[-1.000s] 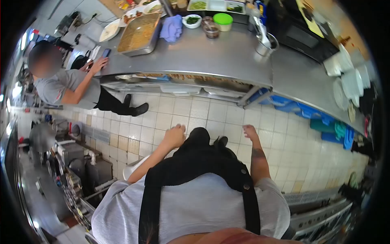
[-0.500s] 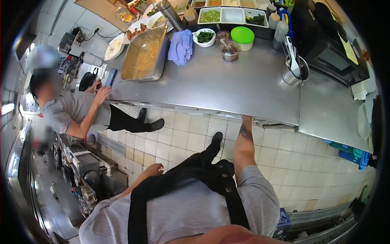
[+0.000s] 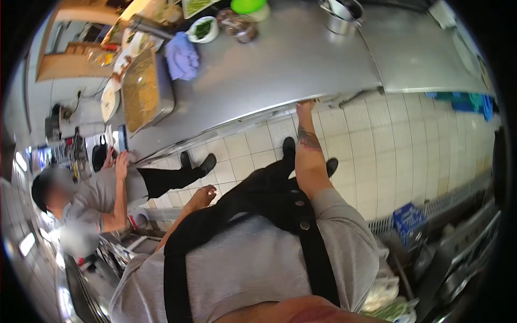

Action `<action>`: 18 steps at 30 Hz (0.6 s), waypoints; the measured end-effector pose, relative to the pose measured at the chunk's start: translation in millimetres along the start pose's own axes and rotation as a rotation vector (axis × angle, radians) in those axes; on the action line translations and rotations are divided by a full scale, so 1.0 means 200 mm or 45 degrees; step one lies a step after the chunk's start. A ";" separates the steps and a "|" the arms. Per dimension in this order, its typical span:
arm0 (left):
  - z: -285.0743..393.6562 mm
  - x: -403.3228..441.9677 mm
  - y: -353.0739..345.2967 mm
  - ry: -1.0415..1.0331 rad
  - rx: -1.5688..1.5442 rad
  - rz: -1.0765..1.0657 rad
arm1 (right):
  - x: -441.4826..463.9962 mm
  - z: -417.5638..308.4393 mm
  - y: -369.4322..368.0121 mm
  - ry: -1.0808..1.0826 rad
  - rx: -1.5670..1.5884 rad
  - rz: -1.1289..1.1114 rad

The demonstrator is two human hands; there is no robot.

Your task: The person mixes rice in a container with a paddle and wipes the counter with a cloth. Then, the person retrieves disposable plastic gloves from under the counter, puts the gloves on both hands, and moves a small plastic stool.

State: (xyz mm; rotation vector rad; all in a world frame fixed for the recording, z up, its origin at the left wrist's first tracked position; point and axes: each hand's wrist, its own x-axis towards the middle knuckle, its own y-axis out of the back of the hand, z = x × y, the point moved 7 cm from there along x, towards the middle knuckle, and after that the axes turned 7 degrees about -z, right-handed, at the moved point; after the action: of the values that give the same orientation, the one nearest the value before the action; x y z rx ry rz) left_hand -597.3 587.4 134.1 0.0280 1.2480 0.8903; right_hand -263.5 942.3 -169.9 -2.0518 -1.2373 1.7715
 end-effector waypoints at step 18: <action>0.36 0.26 0.41 -0.093 0.275 -0.010 | -0.03 0.23 -0.12 0.512 -0.423 -0.260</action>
State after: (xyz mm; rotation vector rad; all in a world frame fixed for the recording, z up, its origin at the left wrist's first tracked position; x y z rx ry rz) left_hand -582.5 705.0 156.1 0.2253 1.2703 0.7382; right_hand -314.9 935.0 -164.1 -2.2043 -1.6133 1.0523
